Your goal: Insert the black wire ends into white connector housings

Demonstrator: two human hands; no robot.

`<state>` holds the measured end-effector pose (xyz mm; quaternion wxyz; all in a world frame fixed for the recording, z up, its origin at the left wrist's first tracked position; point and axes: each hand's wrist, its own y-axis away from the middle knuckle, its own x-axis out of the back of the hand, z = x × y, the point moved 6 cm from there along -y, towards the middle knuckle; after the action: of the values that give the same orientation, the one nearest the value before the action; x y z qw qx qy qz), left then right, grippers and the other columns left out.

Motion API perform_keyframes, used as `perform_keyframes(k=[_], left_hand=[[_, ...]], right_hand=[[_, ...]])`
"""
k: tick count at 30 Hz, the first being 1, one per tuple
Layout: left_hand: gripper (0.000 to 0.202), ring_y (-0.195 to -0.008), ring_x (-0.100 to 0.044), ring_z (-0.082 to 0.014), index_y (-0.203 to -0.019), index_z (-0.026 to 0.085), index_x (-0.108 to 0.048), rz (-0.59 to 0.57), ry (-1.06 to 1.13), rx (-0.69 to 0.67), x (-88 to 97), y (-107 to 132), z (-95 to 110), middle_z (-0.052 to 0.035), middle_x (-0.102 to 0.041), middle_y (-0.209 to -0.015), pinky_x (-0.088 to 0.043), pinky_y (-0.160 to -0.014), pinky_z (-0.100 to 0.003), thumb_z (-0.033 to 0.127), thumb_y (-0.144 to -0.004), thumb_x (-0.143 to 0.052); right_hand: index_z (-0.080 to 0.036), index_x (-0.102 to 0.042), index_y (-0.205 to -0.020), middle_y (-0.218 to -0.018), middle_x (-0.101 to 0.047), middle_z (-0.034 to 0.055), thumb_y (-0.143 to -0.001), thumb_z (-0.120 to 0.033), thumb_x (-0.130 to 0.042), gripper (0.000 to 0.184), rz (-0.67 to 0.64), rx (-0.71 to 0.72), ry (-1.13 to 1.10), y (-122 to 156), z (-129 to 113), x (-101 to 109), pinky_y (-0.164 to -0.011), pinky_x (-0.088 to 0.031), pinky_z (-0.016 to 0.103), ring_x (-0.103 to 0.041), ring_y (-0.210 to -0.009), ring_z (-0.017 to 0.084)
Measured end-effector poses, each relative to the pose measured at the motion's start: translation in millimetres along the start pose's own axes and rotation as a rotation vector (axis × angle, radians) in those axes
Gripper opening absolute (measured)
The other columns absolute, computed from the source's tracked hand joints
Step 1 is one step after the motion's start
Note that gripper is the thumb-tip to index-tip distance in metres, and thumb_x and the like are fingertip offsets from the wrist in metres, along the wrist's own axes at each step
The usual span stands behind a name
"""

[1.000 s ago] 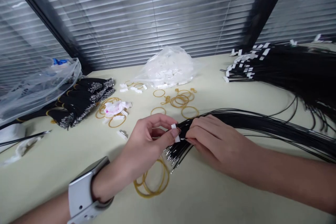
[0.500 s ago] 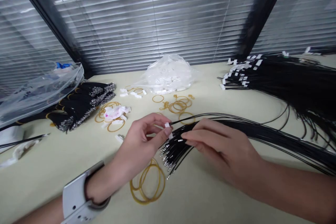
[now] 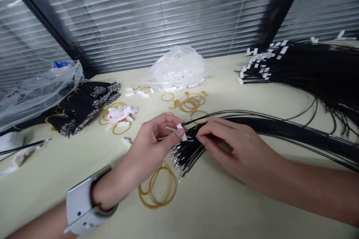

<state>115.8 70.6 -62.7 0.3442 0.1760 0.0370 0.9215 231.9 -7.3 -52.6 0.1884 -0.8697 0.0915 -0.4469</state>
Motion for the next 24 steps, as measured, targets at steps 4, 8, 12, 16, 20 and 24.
perform_keyframes(k=[4, 8, 12, 16, 20, 24], left_hand=[[0.024, -0.057, -0.047, 0.0016, -0.085, 0.02, -0.054, -0.021, 0.012, 0.005, -0.7, -1.0, 0.0, 0.0035, -0.055, -0.063, -0.034, -0.05, -0.006, 0.035, -0.066, -0.059], [0.023, -0.056, -0.048, 0.0013, -0.083, 0.02, -0.055, -0.03, -0.005, -0.004, -1.8, -0.8, 1.2, 0.0037, -0.056, -0.062, -0.034, -0.05, -0.006, 0.034, -0.066, -0.06], [0.023, -0.058, -0.051, 0.0007, -0.083, 0.021, -0.056, -0.001, -0.026, -0.035, -1.0, -0.7, 2.3, 0.0035, -0.059, -0.065, -0.037, -0.051, -0.006, 0.034, -0.065, -0.061], [0.023, -0.058, -0.05, 0.0016, -0.084, 0.022, -0.056, -0.007, -0.046, -0.052, -1.3, 0.8, 2.7, 0.0041, -0.059, -0.064, -0.036, -0.051, -0.005, 0.034, -0.065, -0.061], [0.022, -0.057, -0.049, 0.0015, -0.084, 0.021, -0.056, -0.034, -0.032, -0.025, -2.7, 2.5, 1.7, 0.0035, -0.059, -0.063, -0.036, -0.05, -0.005, 0.034, -0.066, -0.06], [0.023, -0.059, -0.051, 0.0009, -0.084, 0.019, -0.058, -0.061, -0.042, -0.024, -5.0, 2.2, 3.5, 0.0015, -0.061, -0.066, -0.039, -0.052, -0.005, 0.034, -0.066, -0.06]], right_hand=[[-0.017, -0.056, -0.079, -0.075, -0.055, -0.003, -0.079, -0.016, -0.044, 0.012, 0.04, -0.023, -0.033, 0.1, 2.4, 2.2, -0.057, -0.034, 0.013, -0.048, -0.066, 0.002], [-0.017, -0.056, -0.076, -0.07, -0.055, -0.0043, -0.077, -0.018, -0.047, 0.009, 0.039, -0.073, -0.056, 2.5, 5.1, 1.5, -0.054, -0.033, 0.012, -0.046, -0.06, 0.001], [-0.017, -0.056, -0.074, -0.068, -0.053, -0.0045, -0.076, -0.018, -0.046, 0.01, 0.008, -0.087, -0.049, 4.1, 5.2, 1.2, -0.053, -0.032, 0.012, -0.044, -0.057, 0.001], [-0.015, -0.055, -0.072, -0.066, -0.053, -0.0039, -0.075, -0.016, -0.046, 0.01, -0.01, -0.07, -0.017, 2.5, 4.0, 0.8, -0.051, -0.031, 0.013, -0.043, -0.057, 0.001], [-0.015, -0.053, -0.071, -0.066, -0.051, -0.0043, -0.076, -0.014, -0.046, 0.009, -0.001, 0.017, 0.004, 2.5, -0.4, -0.3, -0.05, -0.03, 0.013, -0.041, -0.056, 0.001], [-0.014, -0.052, -0.071, -0.067, -0.051, -0.0036, -0.077, -0.014, -0.045, 0.009, 0.008, 0.097, 0.035, 5.1, -3.5, -1.0, -0.052, -0.03, 0.014, -0.042, -0.058, 0.002]])
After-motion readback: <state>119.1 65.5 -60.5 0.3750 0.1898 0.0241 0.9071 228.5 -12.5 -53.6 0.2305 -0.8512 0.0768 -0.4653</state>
